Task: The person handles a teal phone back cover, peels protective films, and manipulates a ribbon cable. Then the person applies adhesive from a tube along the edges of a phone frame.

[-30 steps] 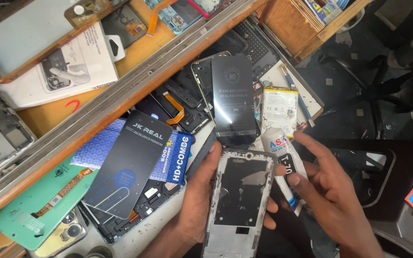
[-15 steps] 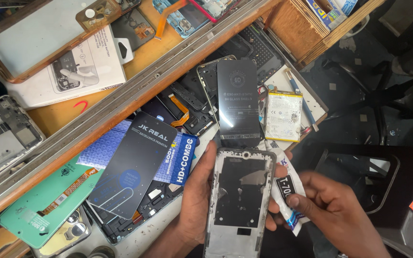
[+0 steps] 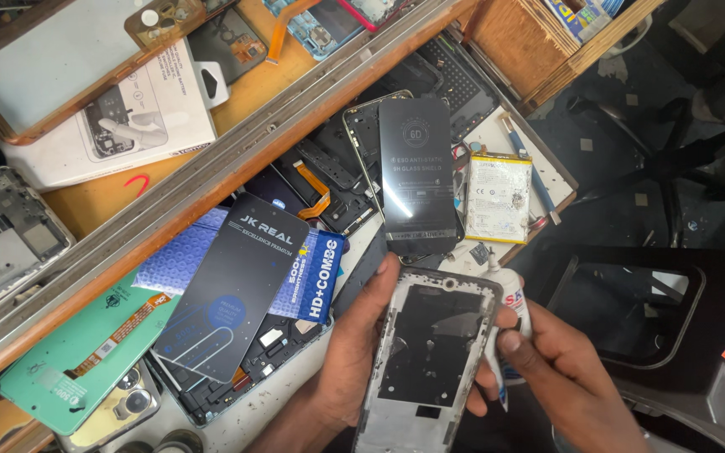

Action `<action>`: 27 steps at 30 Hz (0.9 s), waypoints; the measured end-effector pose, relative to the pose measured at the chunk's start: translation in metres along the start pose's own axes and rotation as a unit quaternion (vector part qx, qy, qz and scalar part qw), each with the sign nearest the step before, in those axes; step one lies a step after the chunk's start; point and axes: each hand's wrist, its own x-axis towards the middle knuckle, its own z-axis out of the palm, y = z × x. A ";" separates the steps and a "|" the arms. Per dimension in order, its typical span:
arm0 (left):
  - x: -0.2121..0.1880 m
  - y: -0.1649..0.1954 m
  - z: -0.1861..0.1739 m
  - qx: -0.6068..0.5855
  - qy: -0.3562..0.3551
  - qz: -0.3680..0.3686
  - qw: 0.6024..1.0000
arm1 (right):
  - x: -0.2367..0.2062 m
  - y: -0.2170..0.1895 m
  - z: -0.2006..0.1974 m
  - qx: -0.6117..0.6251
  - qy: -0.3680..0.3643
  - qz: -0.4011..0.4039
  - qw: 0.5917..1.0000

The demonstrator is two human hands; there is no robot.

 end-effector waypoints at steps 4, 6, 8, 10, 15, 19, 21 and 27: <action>0.001 0.009 0.010 -0.042 -0.003 0.066 0.997 | -0.006 0.009 0.001 0.034 0.040 -0.060 0.997; 0.003 0.015 0.014 -0.013 -0.054 0.118 0.991 | -0.010 0.015 -0.005 0.049 0.019 -0.084 0.995; 0.004 0.019 0.016 0.036 0.043 0.179 0.982 | -0.015 0.021 -0.008 0.040 0.006 -0.079 0.996; 0.004 0.018 0.018 0.059 0.094 0.208 0.972 | -0.017 0.027 -0.003 0.040 -0.022 -0.069 0.997; 0.002 0.007 0.019 0.015 0.137 0.190 0.972 | -0.028 0.027 0.011 -0.022 0.017 -0.081 0.996; 0.004 0.010 0.016 0.022 0.085 0.177 0.980 | -0.021 0.020 -0.026 -0.084 -0.115 -0.231 0.963; 0.005 0.012 0.015 0.004 0.051 0.178 0.983 | -0.016 0.025 -0.045 -0.021 -0.181 -0.281 0.942; 0.000 0.011 0.012 0.005 0.031 0.172 0.985 | -0.008 0.058 -0.073 0.213 -0.261 -0.333 0.881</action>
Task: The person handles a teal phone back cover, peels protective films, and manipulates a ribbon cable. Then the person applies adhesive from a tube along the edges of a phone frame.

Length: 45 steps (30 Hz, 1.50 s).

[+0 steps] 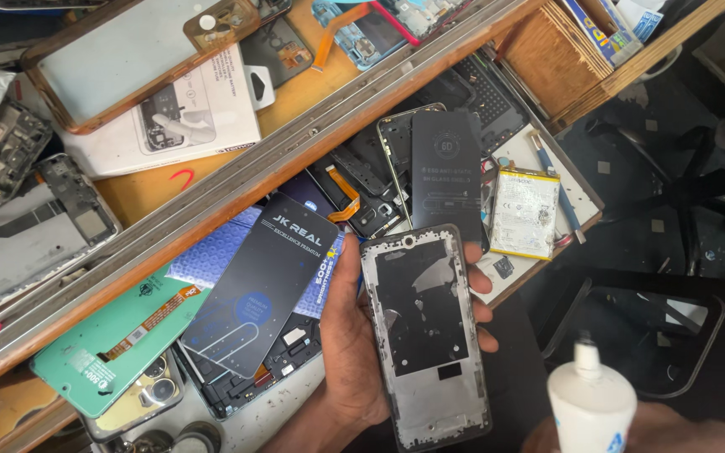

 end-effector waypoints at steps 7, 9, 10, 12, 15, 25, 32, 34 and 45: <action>0.003 -0.001 -0.001 -0.005 0.004 -0.017 1.000 | -0.012 0.007 -0.033 0.096 0.019 -0.089 0.991; 0.003 -0.002 -0.001 -0.025 0.008 -0.026 0.999 | -0.014 0.008 -0.041 0.105 0.024 -0.107 0.988; 0.002 -0.003 -0.001 -0.016 0.006 -0.021 1.000 | -0.016 0.008 -0.044 0.108 0.028 -0.115 0.987; 0.002 -0.004 -0.001 0.003 -0.001 -0.011 1.000 | -0.019 0.009 -0.051 0.110 0.033 -0.128 0.985; 0.001 -0.006 -0.001 0.001 0.001 -0.014 1.000 | -0.025 0.008 -0.063 0.106 0.032 -0.139 0.984; 0.000 -0.007 -0.003 -0.014 -0.026 -0.017 0.999 | -0.009 0.010 -0.054 0.099 0.103 -0.142 0.979; 0.000 -0.009 -0.004 0.004 -0.022 -0.011 1.000 | 0.024 0.017 -0.032 0.278 -0.003 -0.091 0.956; 0.001 -0.010 -0.005 0.011 -0.021 -0.010 1.000 | 0.020 0.016 -0.034 0.235 -0.010 -0.083 0.968; 0.000 -0.010 -0.006 0.016 -0.004 -0.009 1.000 | 0.043 -0.005 0.011 0.180 0.075 0.016 0.981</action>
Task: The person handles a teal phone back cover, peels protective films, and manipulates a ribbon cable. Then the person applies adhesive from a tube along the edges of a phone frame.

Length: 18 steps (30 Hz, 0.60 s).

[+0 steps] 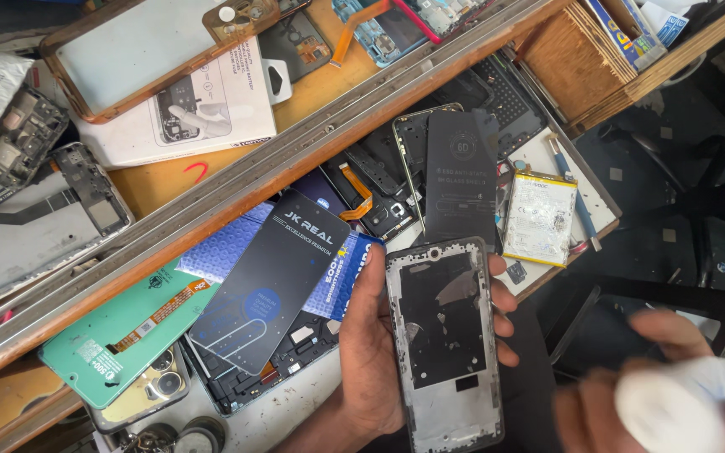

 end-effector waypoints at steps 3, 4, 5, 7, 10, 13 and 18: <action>-0.002 0.000 0.005 0.005 0.007 0.025 1.000 | -0.002 0.026 0.035 -0.199 0.187 -0.011 0.962; -0.002 -0.001 0.008 0.008 0.005 0.037 0.999 | -0.003 0.037 0.043 -0.263 0.248 -0.014 0.932; -0.003 -0.002 0.010 0.012 0.002 0.050 0.999 | -0.003 0.048 0.047 -0.324 0.305 -0.018 0.895; -0.004 -0.005 0.014 -0.032 -0.010 0.065 0.997 | 0.001 0.066 0.049 -0.366 0.301 -0.032 0.880; -0.006 -0.008 0.020 -0.097 0.010 0.064 0.993 | 0.007 0.080 0.048 -0.364 0.324 -0.023 0.873; -0.006 -0.007 0.023 -0.032 0.064 0.062 0.996 | 0.014 0.082 0.041 -0.299 0.353 -0.011 0.887; -0.008 -0.002 0.030 -0.190 -0.078 0.081 0.975 | 0.006 0.055 0.012 -0.284 0.260 0.090 0.919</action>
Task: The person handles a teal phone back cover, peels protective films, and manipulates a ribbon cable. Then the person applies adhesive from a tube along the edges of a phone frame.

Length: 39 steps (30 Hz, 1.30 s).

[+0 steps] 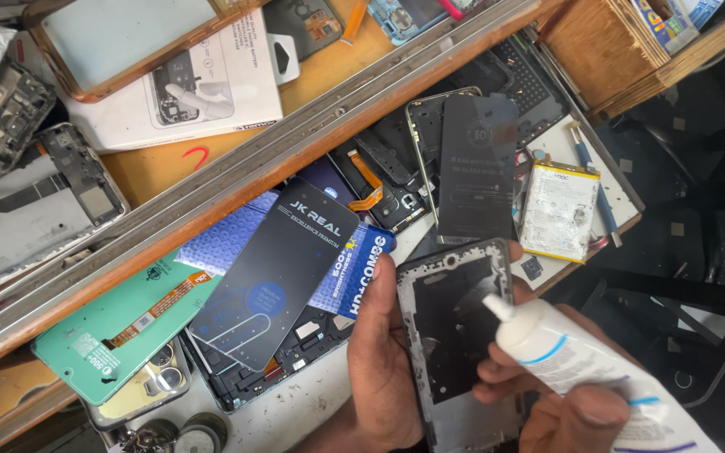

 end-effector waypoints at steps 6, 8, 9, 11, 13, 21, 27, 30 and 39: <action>0.005 0.005 -0.004 0.184 0.152 -0.004 0.971 | 0.000 -0.015 -0.038 -0.068 -0.083 0.041 0.993; 0.004 0.002 -0.005 0.164 0.107 0.003 0.981 | 0.004 -0.026 -0.046 -0.016 -0.068 0.128 0.989; 0.003 0.000 -0.006 0.153 0.084 0.006 0.985 | 0.007 -0.027 -0.048 -0.035 -0.090 0.125 0.988; 0.000 -0.003 -0.008 0.145 0.075 -0.008 0.987 | 0.012 -0.029 -0.048 -0.069 -0.128 0.118 0.982; -0.002 -0.006 -0.010 0.129 0.109 -0.029 0.985 | 0.013 -0.029 -0.045 -0.108 -0.144 0.101 0.979; -0.005 -0.008 -0.020 0.099 0.054 -0.016 0.994 | 0.012 -0.037 -0.044 -0.168 -0.155 0.078 0.971; -0.006 -0.005 -0.016 0.228 0.150 -0.053 0.961 | 0.017 -0.028 -0.066 -0.269 -0.147 0.063 0.950; -0.007 -0.005 -0.015 0.186 0.086 -0.032 0.978 | 0.011 -0.025 -0.064 -0.247 -0.132 0.059 0.958; -0.008 -0.010 -0.022 0.163 0.076 -0.026 0.983 | -0.004 -0.036 -0.031 -0.308 -0.043 0.077 0.947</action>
